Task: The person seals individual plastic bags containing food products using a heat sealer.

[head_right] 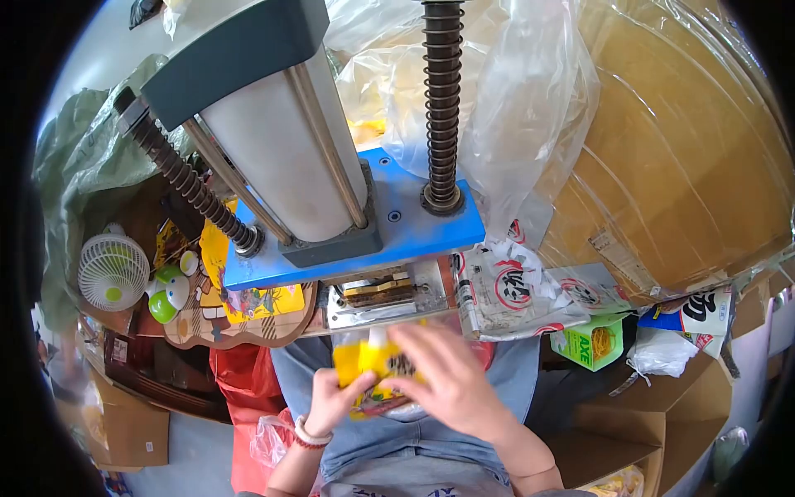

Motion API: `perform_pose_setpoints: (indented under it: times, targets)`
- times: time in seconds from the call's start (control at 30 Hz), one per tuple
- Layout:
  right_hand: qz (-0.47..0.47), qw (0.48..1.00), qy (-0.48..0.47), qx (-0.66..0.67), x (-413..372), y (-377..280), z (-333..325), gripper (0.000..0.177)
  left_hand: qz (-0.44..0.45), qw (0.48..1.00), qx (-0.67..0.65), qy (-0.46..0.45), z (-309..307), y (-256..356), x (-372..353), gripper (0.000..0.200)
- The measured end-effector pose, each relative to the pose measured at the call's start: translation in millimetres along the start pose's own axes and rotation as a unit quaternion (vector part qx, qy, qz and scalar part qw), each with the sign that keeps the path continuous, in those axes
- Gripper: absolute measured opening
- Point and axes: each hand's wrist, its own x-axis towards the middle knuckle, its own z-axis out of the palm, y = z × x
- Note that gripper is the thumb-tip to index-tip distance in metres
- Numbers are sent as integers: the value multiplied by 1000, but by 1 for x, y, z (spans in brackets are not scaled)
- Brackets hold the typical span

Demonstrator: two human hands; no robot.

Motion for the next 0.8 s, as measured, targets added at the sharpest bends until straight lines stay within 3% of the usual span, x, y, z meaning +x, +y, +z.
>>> perform_pose_setpoints:
  times: [0.07, 0.2, 0.27, 0.4, 0.47, 0.5, 0.53, 0.6, 0.67, 0.7, 0.73, 0.77, 0.8]
  targets:
    - [50, 994, 71, -66, 1, 13, -15, 46, -57, 984, -168, 32, 7, -7, 29, 17]
    - [156, 952, 114, -238, 28, 57, -28, 24, -101, 944, -314, 25, 2, 3, 73, 21]
    - [209, 923, -12, -322, 34, 113, -9, 38, -102, 940, -324, 27, 4, 7, 78, 21]
    - [191, 909, -92, -358, 30, 155, 13, 34, -73, 959, -273, 24, -1, 1, 78, 25]
    - [175, 921, -91, -335, 18, 160, 10, 30, 10, 991, -77, 106, -42, -14, 75, 43]
    - [174, 922, -88, -335, 14, 155, 4, 30, 98, 968, 98, 210, -62, -13, 75, 57]
    - [168, 931, -71, -317, 7, 144, -5, 24, 179, 897, 267, 304, -82, -11, 74, 70]
    - [161, 939, -56, -297, -6, 136, -15, 18, 103, 752, 594, 265, -114, -25, 58, 87]
    - [200, 973, 24, -109, -15, 135, -21, 19, 157, 782, 571, 196, -122, -44, 42, 73]
    - [198, 974, 28, -108, -17, 128, -22, 19, 198, 790, 551, 181, -124, -47, 34, 65]
    - [240, 964, 93, 62, -21, 115, -27, 17, 221, 812, 500, 205, -127, -50, 26, 42]
    - [274, 922, 152, 229, -24, 100, -35, 16, 154, 859, 433, 227, -125, -48, 16, 34]
    - [309, 882, 152, 322, -18, 73, -43, 12, 86, 895, 359, 249, -118, -42, 8, 26]
